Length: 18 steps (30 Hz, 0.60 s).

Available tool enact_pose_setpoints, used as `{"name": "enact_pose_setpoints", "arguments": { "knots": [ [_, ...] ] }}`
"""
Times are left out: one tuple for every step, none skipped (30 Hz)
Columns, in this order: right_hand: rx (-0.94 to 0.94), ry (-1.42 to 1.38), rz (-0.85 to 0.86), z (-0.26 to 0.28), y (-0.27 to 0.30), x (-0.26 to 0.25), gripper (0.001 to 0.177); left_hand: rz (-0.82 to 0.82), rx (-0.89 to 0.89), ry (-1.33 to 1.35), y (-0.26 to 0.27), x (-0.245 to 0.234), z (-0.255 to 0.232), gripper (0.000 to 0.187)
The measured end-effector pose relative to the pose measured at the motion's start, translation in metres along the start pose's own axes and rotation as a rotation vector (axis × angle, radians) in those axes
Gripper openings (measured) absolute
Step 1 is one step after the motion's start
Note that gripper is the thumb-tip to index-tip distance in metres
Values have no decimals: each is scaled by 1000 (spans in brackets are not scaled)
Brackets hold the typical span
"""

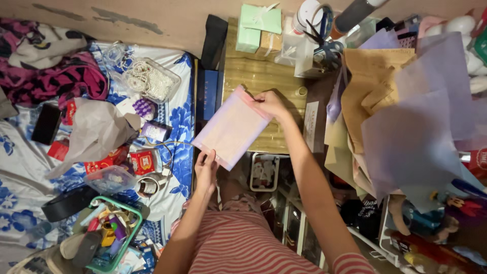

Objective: The person wraps a book in translucent paper, then places it into a brown paper bag. They fold the bag flaps and smooth the package on a cluttered table.

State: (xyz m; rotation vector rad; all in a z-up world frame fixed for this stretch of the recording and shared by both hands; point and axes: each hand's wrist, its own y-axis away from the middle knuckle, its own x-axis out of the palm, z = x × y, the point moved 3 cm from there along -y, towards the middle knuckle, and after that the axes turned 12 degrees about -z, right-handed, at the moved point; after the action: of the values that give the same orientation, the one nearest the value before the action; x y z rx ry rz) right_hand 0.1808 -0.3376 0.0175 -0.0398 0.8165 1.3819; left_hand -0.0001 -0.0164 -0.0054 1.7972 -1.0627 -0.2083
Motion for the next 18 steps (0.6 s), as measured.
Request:
{"name": "enact_pose_setpoints", "arguments": {
  "knots": [
    [-2,-9,10,-2,-2,-2,39,11,-14,14,-2,-1,1,30],
    [-4,-18,20,-3,-3,-3,41,21,-28,28,-3,-1,1,29],
    [-8,-28,35,-5,-6,-3,42,28,-39,43,-5,-2,1,28],
    [0,-25,59,-8,-9,-4,44,34,-44,46,-6,-2,1,27],
    [10,-21,84,-11,-11,-4,46,38,-50,49,-6,-3,1,27],
    [19,-18,110,-14,-12,-5,47,42,-56,52,-6,-4,0,27],
    [10,-25,133,-16,-14,-7,49,44,-61,56,-5,-3,-1,26],
    [0,-32,156,-16,-16,-9,50,46,-65,60,-4,-3,-2,26],
    [-10,-37,179,-15,-16,-11,51,49,-70,65,-3,-1,-3,25],
    [5,-50,187,-15,-15,-12,51,50,-68,65,-1,0,-6,25],
    [17,-61,194,-13,-13,-14,51,52,-65,67,0,2,-8,26],
    [30,-73,201,-10,-11,-17,50,54,-62,68,1,4,-11,26],
    [56,-100,208,-8,-6,-19,50,32,-58,32,2,5,-16,27],
    [82,-127,215,-5,-1,-22,50,9,-53,-3,1,8,-22,27],
    [111,-154,225,-4,7,-24,51,-17,-51,-39,1,8,-27,28],
    [123,-190,206,-2,16,-27,51,-6,-35,-70,0,10,-34,28],
    [133,-225,185,-1,24,-32,52,6,-18,-101,-1,13,-43,28],
    [143,-261,165,0,34,-35,53,19,-2,-132,-3,17,-52,28]
  ]
}}
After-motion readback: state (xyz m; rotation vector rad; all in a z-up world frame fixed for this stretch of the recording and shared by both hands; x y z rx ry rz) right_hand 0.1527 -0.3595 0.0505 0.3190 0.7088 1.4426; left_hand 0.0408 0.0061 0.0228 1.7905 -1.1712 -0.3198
